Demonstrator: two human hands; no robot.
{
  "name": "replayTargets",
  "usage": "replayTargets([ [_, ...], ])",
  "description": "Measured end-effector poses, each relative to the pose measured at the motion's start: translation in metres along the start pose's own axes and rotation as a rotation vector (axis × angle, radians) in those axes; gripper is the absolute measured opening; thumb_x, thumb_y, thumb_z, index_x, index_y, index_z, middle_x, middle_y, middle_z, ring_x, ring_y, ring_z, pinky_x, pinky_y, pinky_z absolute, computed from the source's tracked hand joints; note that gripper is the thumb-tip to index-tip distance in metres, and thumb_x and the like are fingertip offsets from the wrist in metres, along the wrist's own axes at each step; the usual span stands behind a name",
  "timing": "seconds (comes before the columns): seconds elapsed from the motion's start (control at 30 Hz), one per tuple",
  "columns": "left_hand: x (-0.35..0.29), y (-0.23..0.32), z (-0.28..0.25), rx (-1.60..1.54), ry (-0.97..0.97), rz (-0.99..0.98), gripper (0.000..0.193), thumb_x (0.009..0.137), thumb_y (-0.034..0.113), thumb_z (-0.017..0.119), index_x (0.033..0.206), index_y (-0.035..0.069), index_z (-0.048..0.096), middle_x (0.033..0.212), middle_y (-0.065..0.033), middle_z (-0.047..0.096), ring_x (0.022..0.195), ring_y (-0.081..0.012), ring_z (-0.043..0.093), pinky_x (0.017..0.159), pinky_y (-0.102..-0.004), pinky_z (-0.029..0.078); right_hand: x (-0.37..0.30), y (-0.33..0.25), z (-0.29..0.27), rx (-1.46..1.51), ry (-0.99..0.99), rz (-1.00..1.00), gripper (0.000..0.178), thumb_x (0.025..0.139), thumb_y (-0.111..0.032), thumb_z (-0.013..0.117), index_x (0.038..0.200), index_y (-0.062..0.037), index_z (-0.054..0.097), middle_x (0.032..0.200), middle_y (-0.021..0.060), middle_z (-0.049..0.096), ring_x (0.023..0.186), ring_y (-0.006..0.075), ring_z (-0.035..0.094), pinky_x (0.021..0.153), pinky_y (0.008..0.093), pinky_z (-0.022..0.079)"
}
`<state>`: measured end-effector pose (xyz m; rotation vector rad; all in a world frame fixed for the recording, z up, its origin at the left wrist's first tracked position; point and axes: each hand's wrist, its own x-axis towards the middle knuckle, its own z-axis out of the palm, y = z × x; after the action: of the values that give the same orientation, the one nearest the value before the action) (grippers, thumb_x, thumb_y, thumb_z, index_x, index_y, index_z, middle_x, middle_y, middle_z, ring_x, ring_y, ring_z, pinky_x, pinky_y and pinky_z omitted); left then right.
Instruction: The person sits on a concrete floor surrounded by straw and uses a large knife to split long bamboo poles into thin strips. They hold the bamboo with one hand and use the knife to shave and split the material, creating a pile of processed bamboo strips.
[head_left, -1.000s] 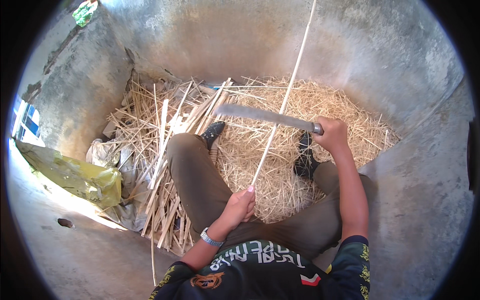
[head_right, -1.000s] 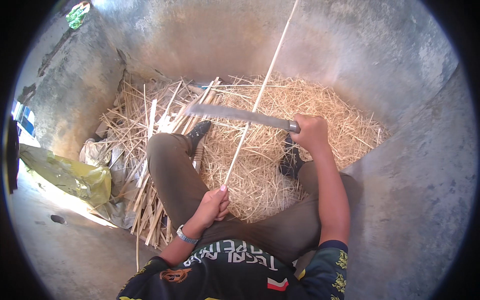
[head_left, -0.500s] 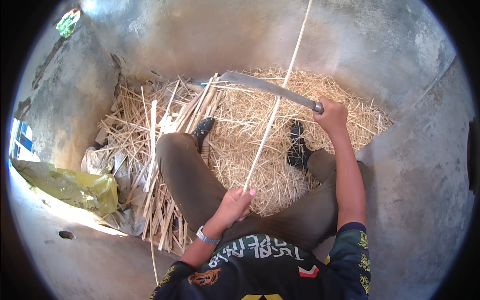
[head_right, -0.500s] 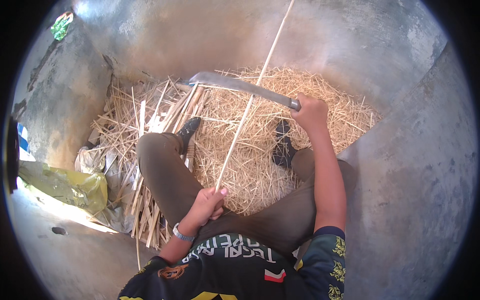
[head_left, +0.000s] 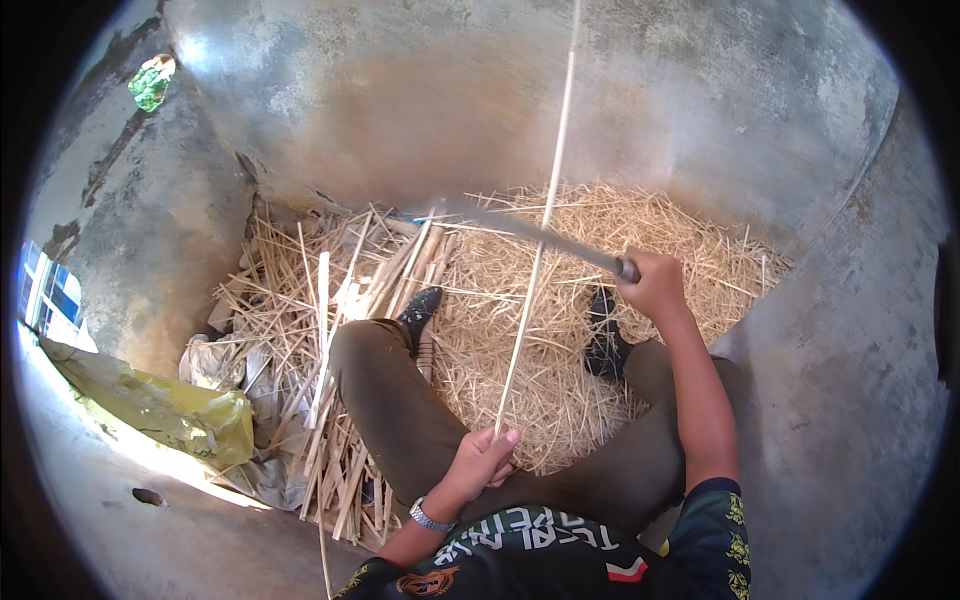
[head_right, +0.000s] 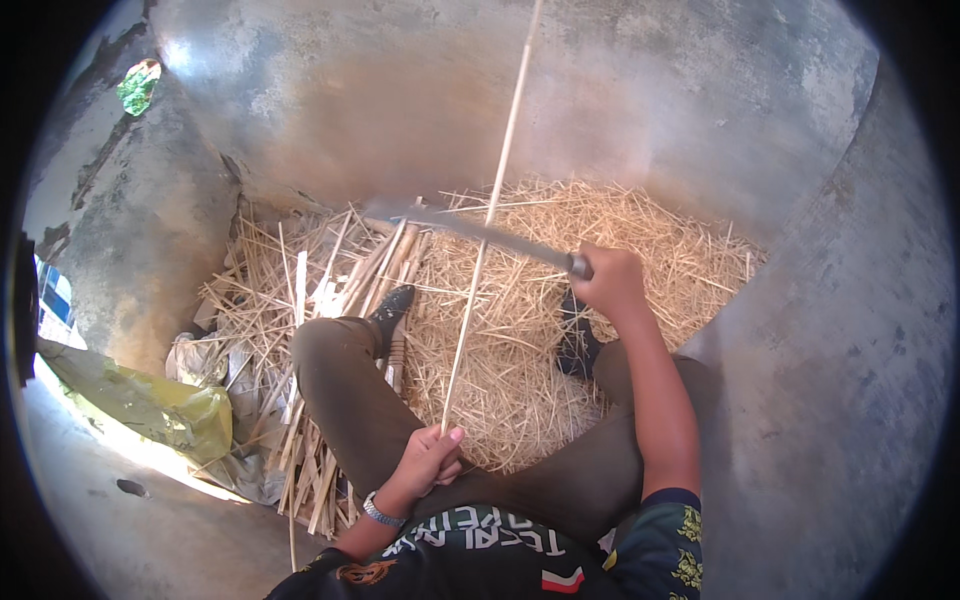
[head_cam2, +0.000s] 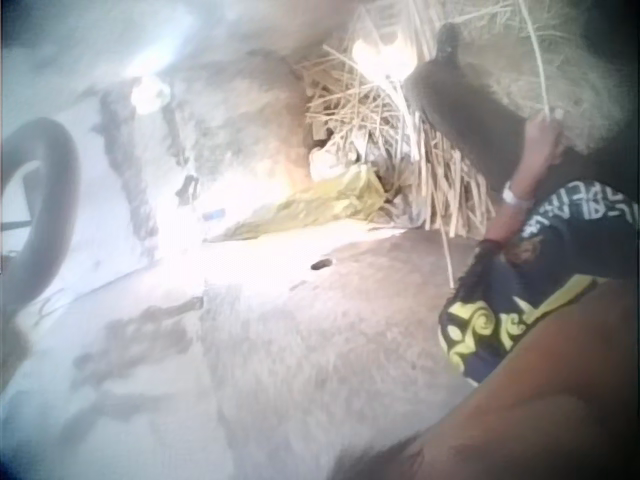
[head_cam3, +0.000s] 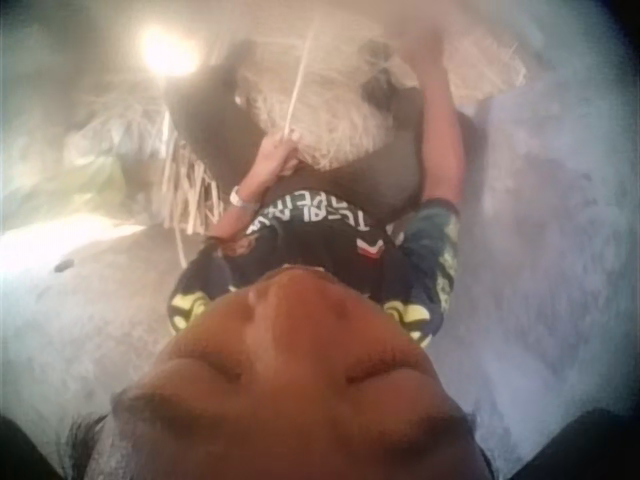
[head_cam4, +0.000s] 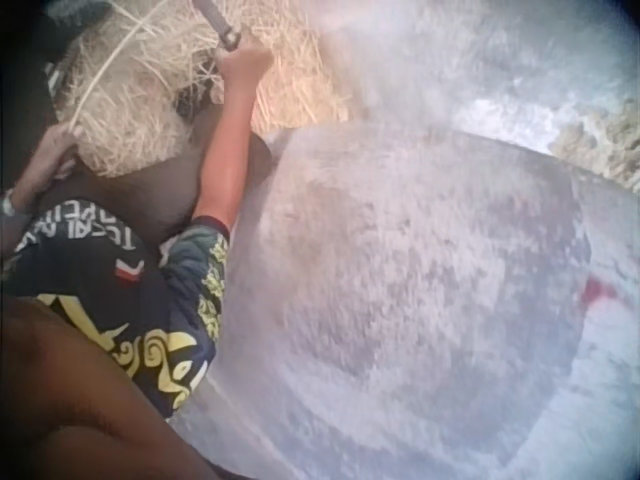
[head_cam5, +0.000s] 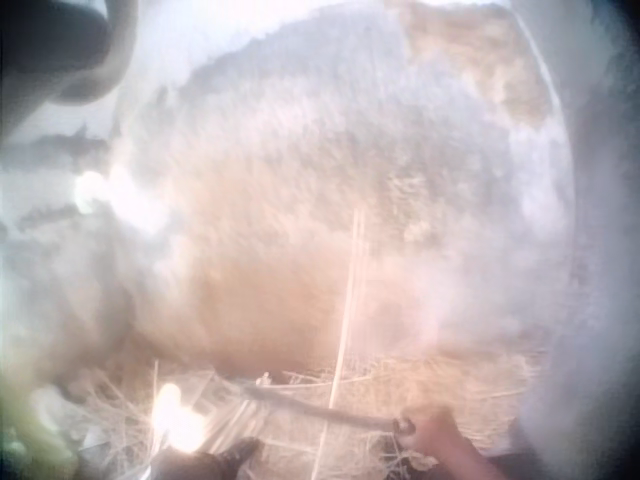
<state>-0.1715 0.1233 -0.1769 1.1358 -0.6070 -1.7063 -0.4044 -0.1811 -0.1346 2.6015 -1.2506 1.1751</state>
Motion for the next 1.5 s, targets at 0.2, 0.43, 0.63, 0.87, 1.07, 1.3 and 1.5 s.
replayTargets([
  [0.2, -0.005, -0.003, -0.004, 0.012, 0.063, 0.024, 0.034, 0.106, 0.026, 0.058, 0.078, 0.013, 0.043, 0.056, 0.0074, 0.03, 0.042, -0.0036, 0.029, 0.039, -0.0231, 0.024, 0.005, -0.002, 0.004, -0.096, -0.036, -0.224, 0.013, 0.07, -0.019, 0.077, 0.071, -0.0136, 0.065, 0.056, 0.0042, 0.061, 0.049, 0.0191, 0.061, 0.052, 0.0356, 0.047],
  [0.43, -0.003, -0.003, 0.003, 0.161, 0.039, -0.001, 0.035, 0.103, 0.024, 0.063, 0.076, 0.013, 0.042, 0.056, 0.0069, 0.034, 0.041, -0.003, 0.032, 0.039, -0.0232, 0.023, 0.0, 0.03, -0.004, -0.116, 0.014, 0.389, 0.015, 0.085, -0.025, 0.07, 0.081, -0.0103, 0.071, 0.061, 0.0099, 0.064, 0.055, 0.0253, 0.064, 0.058, 0.04, 0.051],
  [0.63, -0.002, -0.005, -0.001, 0.117, 0.025, 0.008, 0.036, 0.103, 0.024, 0.063, 0.076, 0.013, 0.043, 0.057, 0.0069, 0.035, 0.041, -0.0026, 0.032, 0.039, -0.0233, 0.023, 0.002, 0.01, -0.001, -0.032, 0.016, 0.231, 0.016, 0.083, -0.022, 0.073, 0.081, -0.0078, 0.069, 0.06, 0.0092, 0.063, 0.054, 0.0254, 0.063, 0.056, 0.0374, 0.051],
  [0.87, -0.02, 0.001, -0.004, 0.089, 0.092, -0.028, 0.035, 0.102, 0.029, 0.065, 0.078, 0.012, 0.047, 0.054, 0.0065, 0.039, 0.042, -0.0034, 0.035, 0.038, -0.0225, 0.026, 0.007, -0.008, -0.005, -0.104, 0.118, -0.201, 0.014, 0.068, -0.016, 0.075, 0.071, -0.0133, 0.061, 0.06, 0.0069, 0.062, 0.055, 0.0254, 0.063, 0.058, 0.0381, 0.046],
  [1.07, -0.053, -0.014, -0.005, 0.219, 0.043, -0.106, 0.04, 0.105, 0.025, 0.061, 0.074, 0.014, 0.037, 0.056, 0.0077, 0.035, 0.043, -0.003, 0.033, 0.039, -0.0239, 0.022, 0.003, 0.016, -0.005, -0.193, 0.008, 0.289, 0.011, 0.078, -0.02, 0.073, 0.079, -0.0101, 0.068, 0.062, 0.0117, 0.064, 0.059, 0.0327, 0.065, 0.061, 0.0435, 0.05],
  [1.3, -0.047, -0.025, -0.018, 0.066, -0.06, -0.079, 0.04, 0.107, 0.022, 0.057, 0.074, 0.015, 0.034, 0.057, 0.0085, 0.029, 0.043, -0.0021, 0.029, 0.04, -0.0233, 0.02, 0.002, -0.001, -0.006, -0.089, 0.029, 0.149, 0.009, 0.08, -0.018, 0.071, 0.082, -0.0094, 0.068, 0.063, 0.0124, 0.063, 0.058, 0.0315, 0.064, 0.058, 0.0432, 0.05],
  [1.5, -0.049, -0.022, -0.019, -0.127, 0.035, -0.103, 0.034, 0.107, 0.019, 0.054, 0.078, 0.014, 0.037, 0.054, 0.0068, 0.03, 0.04, -0.0037, 0.027, 0.038, -0.0235, 0.02, -0.01, -0.033, 0.02, -0.009, -0.148, -0.269, 0.011, 0.074, -0.015, 0.071, 0.072, -0.01, 0.062, 0.06, 0.0086, 0.06, 0.053, 0.0299, 0.061, 0.056, 0.0422, 0.049],
])
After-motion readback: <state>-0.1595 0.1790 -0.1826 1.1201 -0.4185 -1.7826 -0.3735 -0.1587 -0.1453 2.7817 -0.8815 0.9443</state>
